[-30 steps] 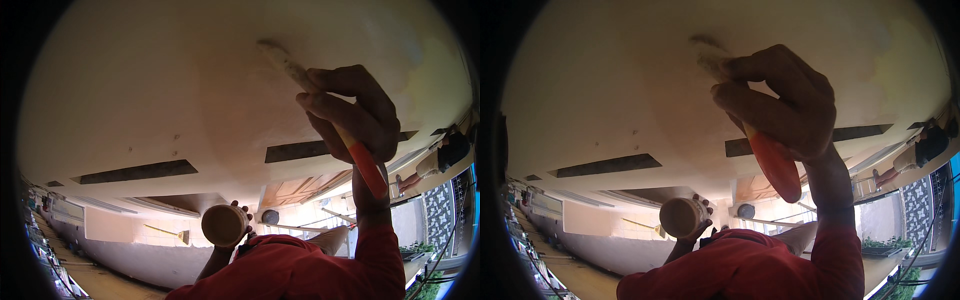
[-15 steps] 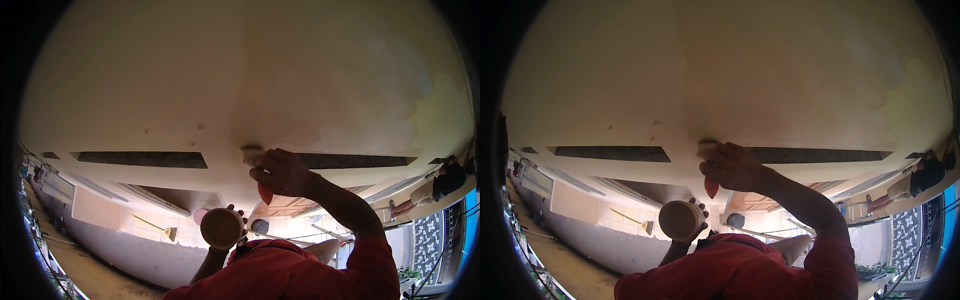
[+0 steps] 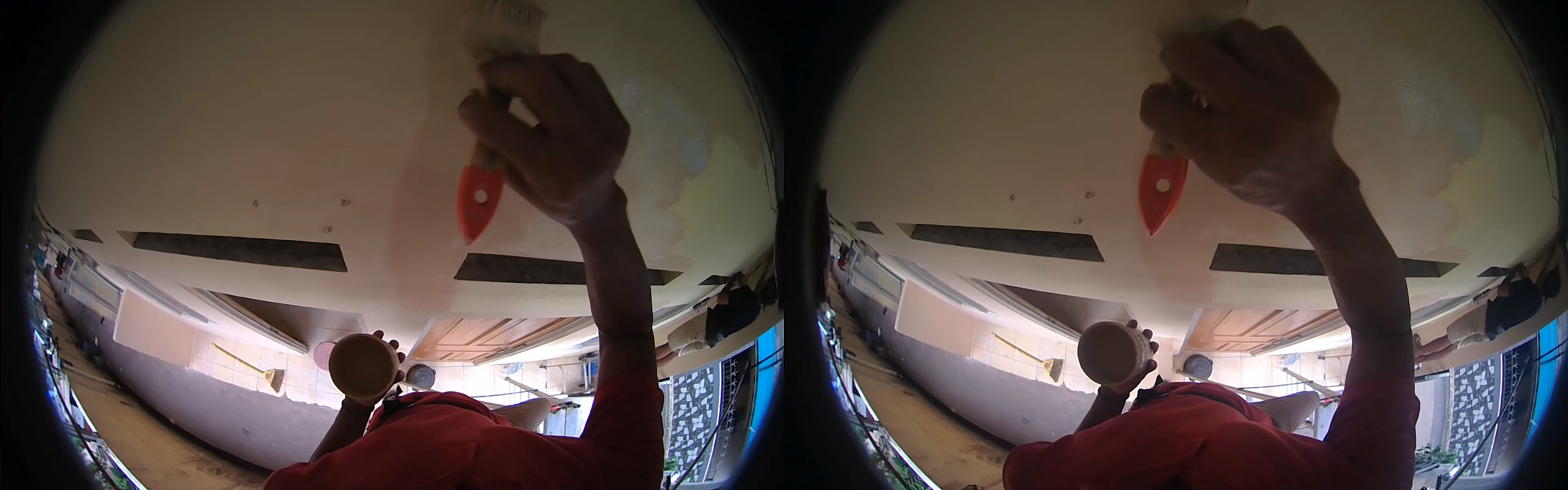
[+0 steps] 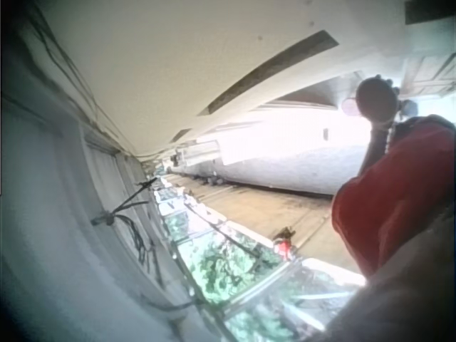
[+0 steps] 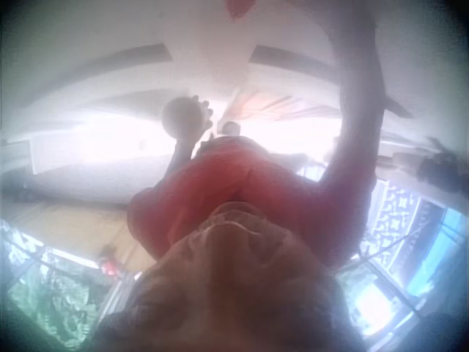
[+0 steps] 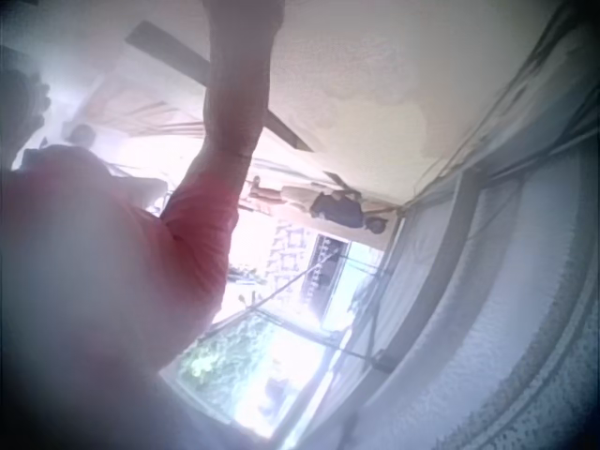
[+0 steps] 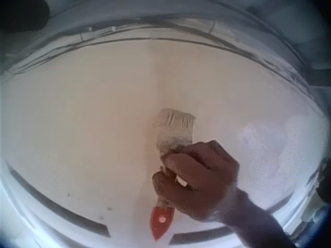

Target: The person paints a ceiling using a paintbrush and a small paint can. They repeatedly dip the brush into the can and apply paint to the ceiling surface in a systematic manner.

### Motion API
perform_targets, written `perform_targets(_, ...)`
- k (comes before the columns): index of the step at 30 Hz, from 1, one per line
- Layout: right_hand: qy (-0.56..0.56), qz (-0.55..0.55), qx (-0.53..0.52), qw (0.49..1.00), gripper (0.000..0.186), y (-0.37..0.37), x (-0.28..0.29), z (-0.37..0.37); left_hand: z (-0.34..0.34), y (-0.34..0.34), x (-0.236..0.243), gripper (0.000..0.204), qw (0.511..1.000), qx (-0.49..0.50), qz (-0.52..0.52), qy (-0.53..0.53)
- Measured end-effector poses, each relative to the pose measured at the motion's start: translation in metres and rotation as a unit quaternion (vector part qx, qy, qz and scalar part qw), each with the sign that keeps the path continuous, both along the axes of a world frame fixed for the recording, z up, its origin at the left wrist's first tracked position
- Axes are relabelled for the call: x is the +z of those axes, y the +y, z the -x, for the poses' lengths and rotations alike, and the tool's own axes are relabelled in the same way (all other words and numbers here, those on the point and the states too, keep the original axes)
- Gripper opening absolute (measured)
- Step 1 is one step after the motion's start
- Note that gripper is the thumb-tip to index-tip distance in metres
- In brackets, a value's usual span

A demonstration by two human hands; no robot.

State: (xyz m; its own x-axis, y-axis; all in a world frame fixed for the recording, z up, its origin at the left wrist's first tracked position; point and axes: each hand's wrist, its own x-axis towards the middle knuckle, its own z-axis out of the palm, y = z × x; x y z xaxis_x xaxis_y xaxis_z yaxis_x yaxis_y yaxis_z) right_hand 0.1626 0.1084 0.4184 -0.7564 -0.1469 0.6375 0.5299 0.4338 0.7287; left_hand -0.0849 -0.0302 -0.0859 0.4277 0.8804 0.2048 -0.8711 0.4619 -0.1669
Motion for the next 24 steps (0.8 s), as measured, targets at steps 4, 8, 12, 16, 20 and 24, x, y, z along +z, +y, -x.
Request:
perform_targets(4, -0.117, 0.102, -0.018, 0.988, 0.012, -0.003, -0.151, 0.024, -0.002, 0.002, 0.003, 0.087, 1.0, 0.002, 0.002, 0.01)
perform_targets(8, -0.048, 0.403, 0.071, 0.911, 0.02, -0.042, -0.27, -0.01, -0.006, 0.004, 0.031, 0.085, 0.999, -0.024, 0.03, 0.026)
perform_targets(12, 0.247, 0.536, 0.051, 0.805, 0.027, -0.078, -0.338, -0.043, 0.001, 0.0, 0.032, 0.09, 0.999, -0.034, 0.023, 0.024)
perform_targets(16, 0.416, 0.569, -0.129, 0.697, 0.029, -0.118, -0.391, -0.082, -0.006, 0.004, 0.033, 0.085, 0.994, -0.07, 0.045, 0.076)
perform_targets(20, 0.554, 0.584, -0.241, 0.542, 0.025, -0.158, -0.44, -0.113, -0.031, 0.02, 0.052, 0.081, 0.98, -0.158, 0.051, 0.109)
perform_targets(24, 0.727, 0.578, -0.2, 0.312, 0.03, -0.188, -0.453, -0.133, -0.068, 0.037, 0.061, 0.085, 0.962, -0.255, 0.05, 0.078)
